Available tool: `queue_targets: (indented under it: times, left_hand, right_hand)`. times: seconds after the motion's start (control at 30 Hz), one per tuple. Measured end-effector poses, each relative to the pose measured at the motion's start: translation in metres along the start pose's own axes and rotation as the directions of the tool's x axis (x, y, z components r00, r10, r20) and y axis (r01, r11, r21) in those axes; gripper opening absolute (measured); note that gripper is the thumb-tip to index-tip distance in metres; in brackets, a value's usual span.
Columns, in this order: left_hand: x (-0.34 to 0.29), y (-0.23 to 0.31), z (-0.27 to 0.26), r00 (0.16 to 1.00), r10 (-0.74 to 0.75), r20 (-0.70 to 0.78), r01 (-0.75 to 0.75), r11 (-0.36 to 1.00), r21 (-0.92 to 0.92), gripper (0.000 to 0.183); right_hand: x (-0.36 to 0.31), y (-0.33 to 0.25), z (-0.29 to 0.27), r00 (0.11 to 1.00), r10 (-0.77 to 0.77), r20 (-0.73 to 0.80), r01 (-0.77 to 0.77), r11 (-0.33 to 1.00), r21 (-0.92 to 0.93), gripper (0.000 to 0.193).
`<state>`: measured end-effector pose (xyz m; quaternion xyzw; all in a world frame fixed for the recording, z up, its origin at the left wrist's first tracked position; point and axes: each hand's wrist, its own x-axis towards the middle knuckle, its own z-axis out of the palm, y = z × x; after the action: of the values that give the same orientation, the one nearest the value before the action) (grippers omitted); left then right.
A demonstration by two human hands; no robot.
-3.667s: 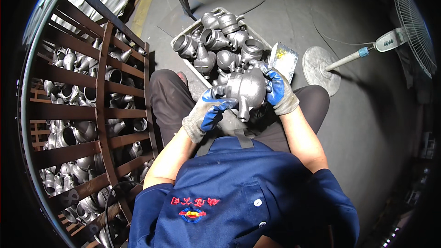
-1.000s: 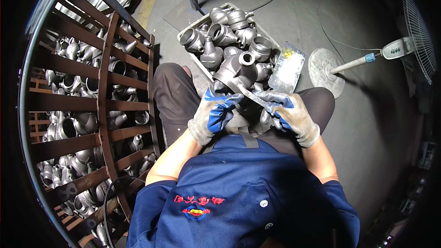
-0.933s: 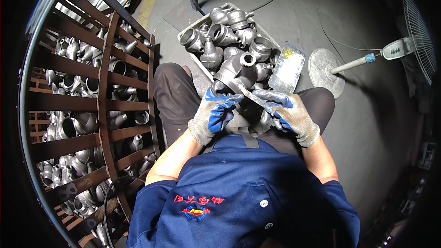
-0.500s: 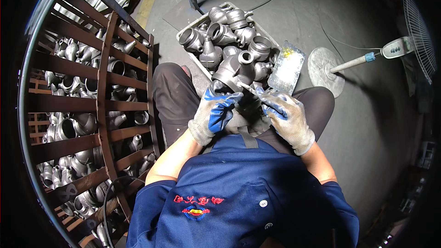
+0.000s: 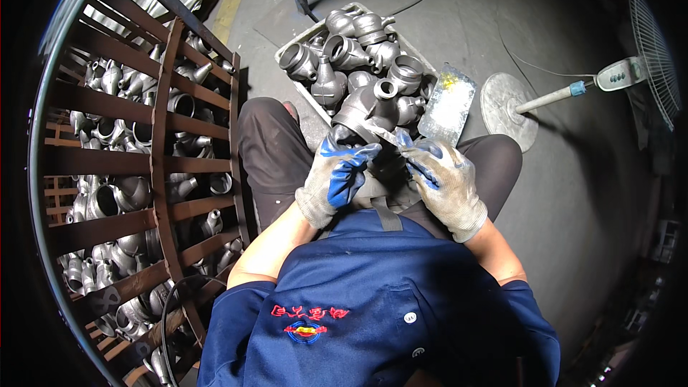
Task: Polishing cast metal valve or pipe components using a handheld tool and abrasive compound.
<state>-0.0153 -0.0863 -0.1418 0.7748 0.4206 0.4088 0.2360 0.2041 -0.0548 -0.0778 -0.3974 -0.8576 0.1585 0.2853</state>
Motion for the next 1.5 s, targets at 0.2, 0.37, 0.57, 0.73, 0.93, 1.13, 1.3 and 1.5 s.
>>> queue_targets:
  times: [0.2,0.37,0.57,0.73,0.93,1.13,1.3,1.5]
  left_hand:
    - [0.007,-0.002,-0.006,0.999,-0.047,-0.002,0.047,0.999,-0.016,0.051]
    - [0.012,-0.001,-0.008,0.975,0.220,0.022,-0.218,0.939,0.265,0.038]
    - [0.009,0.002,-0.007,0.992,0.124,-0.015,-0.120,0.982,0.146,0.030]
    - [0.007,0.004,-0.006,0.997,0.011,-0.073,-0.012,1.000,-0.019,0.037]
    - [0.005,0.001,-0.005,0.996,0.070,-0.056,-0.063,0.991,0.115,0.039]
    - [0.002,-0.002,0.008,0.991,-0.115,-0.073,0.106,0.988,-0.115,0.023]
    - [-0.002,-0.012,0.013,0.990,-0.107,-0.094,0.082,0.969,-0.233,0.017]
    - [0.017,0.013,0.008,0.578,-0.728,0.368,0.426,-0.116,-0.897,0.023]
  right_hand:
    - [-0.001,0.005,-0.005,0.996,0.062,0.059,-0.068,0.993,0.102,0.026]
    - [0.002,0.007,-0.006,0.995,0.063,0.075,-0.068,0.995,0.070,0.024]
    - [-0.003,0.013,-0.007,0.990,0.101,0.095,-0.118,0.975,0.187,0.026]
    - [-0.009,0.009,-0.001,0.977,0.176,0.121,-0.201,0.948,0.248,0.027]
    - [-0.008,0.012,-0.002,0.988,0.133,0.082,-0.152,0.938,0.313,0.026]
    - [-0.005,0.010,-0.005,0.985,0.145,0.093,-0.165,0.947,0.274,0.028]
    - [-0.005,0.013,-0.007,0.993,0.061,0.099,-0.079,0.979,0.190,0.028]
    - [0.002,0.005,-0.010,0.988,0.122,0.092,-0.129,0.989,0.074,0.025]
